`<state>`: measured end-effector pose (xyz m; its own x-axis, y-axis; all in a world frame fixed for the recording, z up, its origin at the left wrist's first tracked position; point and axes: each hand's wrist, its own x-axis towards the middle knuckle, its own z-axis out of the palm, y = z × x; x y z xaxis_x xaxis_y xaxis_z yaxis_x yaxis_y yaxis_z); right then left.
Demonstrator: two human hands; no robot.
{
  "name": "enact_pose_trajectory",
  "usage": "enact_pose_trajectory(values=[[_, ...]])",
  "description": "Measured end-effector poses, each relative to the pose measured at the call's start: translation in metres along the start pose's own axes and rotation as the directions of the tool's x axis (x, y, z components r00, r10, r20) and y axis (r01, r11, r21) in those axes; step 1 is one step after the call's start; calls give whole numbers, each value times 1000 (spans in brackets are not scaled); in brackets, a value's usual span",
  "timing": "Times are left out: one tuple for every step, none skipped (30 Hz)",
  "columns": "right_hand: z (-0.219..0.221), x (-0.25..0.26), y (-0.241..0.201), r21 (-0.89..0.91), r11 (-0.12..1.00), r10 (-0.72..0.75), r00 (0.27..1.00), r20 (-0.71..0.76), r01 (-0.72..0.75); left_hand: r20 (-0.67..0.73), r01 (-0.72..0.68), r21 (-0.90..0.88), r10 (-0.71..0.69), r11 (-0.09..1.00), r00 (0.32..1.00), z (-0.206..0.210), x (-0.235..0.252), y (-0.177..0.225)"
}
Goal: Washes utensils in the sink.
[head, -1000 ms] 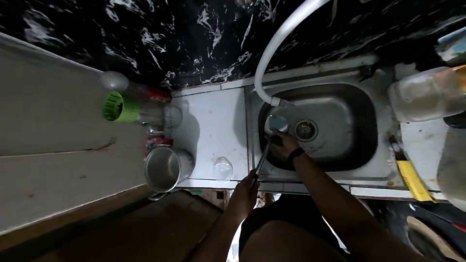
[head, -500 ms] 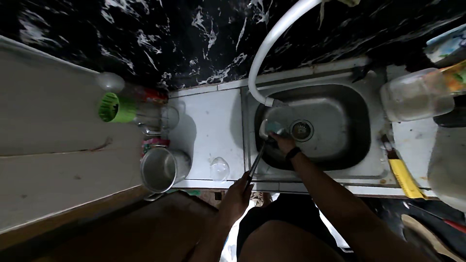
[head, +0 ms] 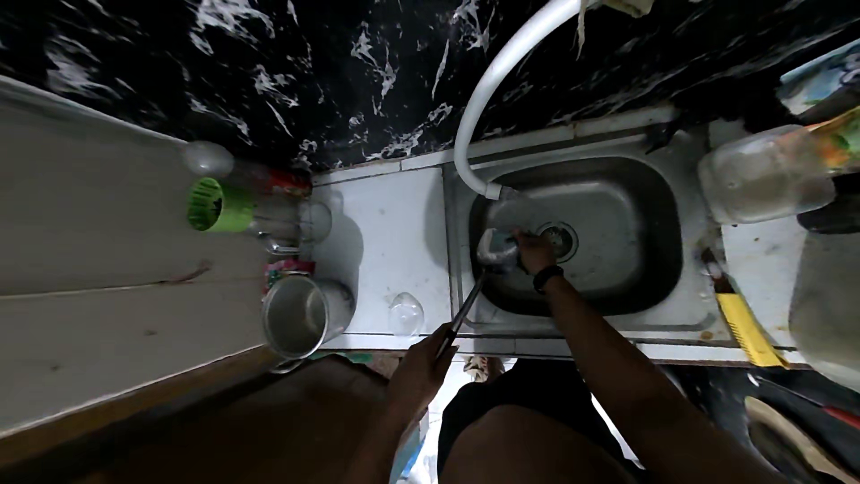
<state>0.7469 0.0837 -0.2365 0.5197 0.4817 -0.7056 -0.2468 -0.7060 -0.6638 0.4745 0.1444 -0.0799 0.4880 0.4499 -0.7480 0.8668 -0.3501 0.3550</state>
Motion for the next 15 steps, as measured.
enact_pose_trajectory(values=[[-5,-2,0,-2,1000,-3,1000,17,3,23,16,-68,-15,998,1000,-1,-1,-4],[-10,-2,0,8,1000,-17,999,26,17,50,28,-179,-20,984,999,0,-1,-8],[-14,-1,3,42,999,-28,999,39,27,83,37,-317,-11,948,996,3,-1,-12],[-16,1,9,98,995,-24,998,55,19,114,40,-449,13,892,993,6,-1,-15],[-18,2,13,168,986,-10,998,65,-1,144,48,-550,38,833,989,10,0,-17],[-20,0,15,225,974,1,998,67,-16,176,61,-625,65,779,982,12,1,-16],[-21,-4,14,272,962,2,999,54,-17,192,64,-687,95,724,977,13,4,-15],[-21,-9,12,312,950,-2,1000,27,-7,198,67,-730,117,680,973,15,7,-13],[-21,-18,8,332,943,-21,1000,-9,23,201,69,-753,130,654,971,17,10,-12],[-19,-28,5,317,945,-69,997,-45,80,200,68,-762,134,644,971,19,13,-11],[-15,-39,2,266,950,-147,986,-81,163,194,66,-769,133,636,972,23,16,-11],[-9,-47,3,193,947,-238,965,-113,256,195,72,-777,131,625,972,27,19,-9],[-2,-52,6,121,928,-341,933,-112,353,201,74,-776,135,626,970,29,22,-6],[7,-51,11,28,890,-451,888,-86,455,202,60,-766,150,641,968,30,24,-1],[17,-45,16,-70,840,-542,838,-72,538,199,39,-746,167,664,966,32,25,3]])
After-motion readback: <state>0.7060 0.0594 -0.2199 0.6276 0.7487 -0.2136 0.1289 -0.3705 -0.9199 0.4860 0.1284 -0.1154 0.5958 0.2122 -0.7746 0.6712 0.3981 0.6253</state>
